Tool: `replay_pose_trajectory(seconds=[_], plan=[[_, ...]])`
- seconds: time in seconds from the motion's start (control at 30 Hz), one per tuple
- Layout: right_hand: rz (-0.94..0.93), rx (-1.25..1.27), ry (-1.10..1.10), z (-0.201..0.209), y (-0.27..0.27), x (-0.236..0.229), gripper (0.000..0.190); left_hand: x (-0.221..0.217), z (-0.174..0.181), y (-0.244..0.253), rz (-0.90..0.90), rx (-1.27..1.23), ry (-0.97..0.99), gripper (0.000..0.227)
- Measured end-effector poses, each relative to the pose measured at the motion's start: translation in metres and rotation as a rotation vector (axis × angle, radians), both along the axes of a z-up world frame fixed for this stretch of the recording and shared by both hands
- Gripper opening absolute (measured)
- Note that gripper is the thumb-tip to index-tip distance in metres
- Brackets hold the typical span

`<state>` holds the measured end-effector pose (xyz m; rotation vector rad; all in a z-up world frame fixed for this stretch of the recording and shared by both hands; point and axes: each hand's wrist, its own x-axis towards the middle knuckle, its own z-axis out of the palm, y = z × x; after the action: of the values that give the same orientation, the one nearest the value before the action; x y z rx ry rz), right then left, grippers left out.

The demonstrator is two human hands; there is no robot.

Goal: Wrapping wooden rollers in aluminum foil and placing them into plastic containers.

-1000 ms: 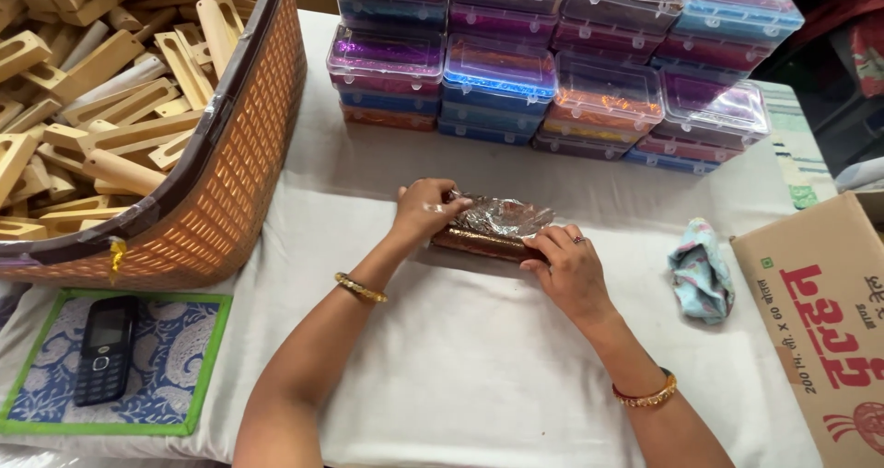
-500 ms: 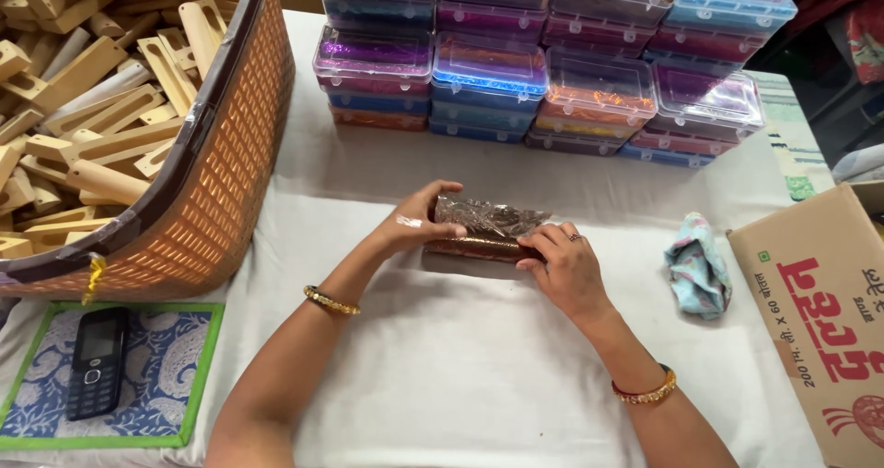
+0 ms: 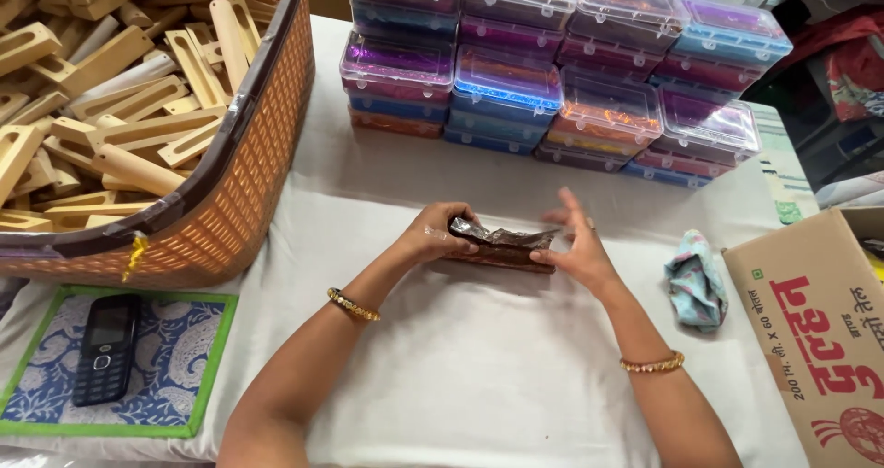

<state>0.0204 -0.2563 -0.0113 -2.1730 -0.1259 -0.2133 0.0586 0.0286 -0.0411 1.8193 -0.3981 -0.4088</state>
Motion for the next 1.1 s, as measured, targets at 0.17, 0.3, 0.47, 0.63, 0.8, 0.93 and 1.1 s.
replay_pose_trajectory(seconds=[0.17, 0.3, 0.47, 0.63, 0.8, 0.93, 1.1], plan=[[0.131, 0.006, -0.024, -0.016, -0.013, 0.009, 0.013, -0.01, 0.025, 0.0, 0.054, 0.088, -0.131, 0.047], [0.13, 0.07, -0.052, -0.006, -0.002, -0.008, 0.007, -0.017, 0.037, -0.002, 0.073, 0.195, -0.131, 0.052], [0.148, 0.013, 0.005, -0.014, -0.01, -0.02, 0.01, -0.015, 0.027, -0.007, 0.12, 0.31, -0.069, 0.026], [0.232, -0.33, -0.311, 0.026, 0.021, -0.047, 0.037, -0.022, 0.018, -0.003, 0.135, 0.239, -0.168, 0.025], [0.207, -0.481, -0.602, 0.005, 0.02, -0.05, 0.021, -0.039, 0.005, 0.005, 0.165, 0.238, -0.598, 0.023], [0.169, -0.538, -0.63, 0.002, 0.02, -0.05, 0.017, -0.043, 0.009, 0.01, 0.047, 0.248, -0.86, 0.019], [0.18, -0.52, -0.608, 0.009, 0.022, -0.05, 0.019, -0.046, 0.023, 0.015, -0.07, 0.271, -1.023, 0.027]])
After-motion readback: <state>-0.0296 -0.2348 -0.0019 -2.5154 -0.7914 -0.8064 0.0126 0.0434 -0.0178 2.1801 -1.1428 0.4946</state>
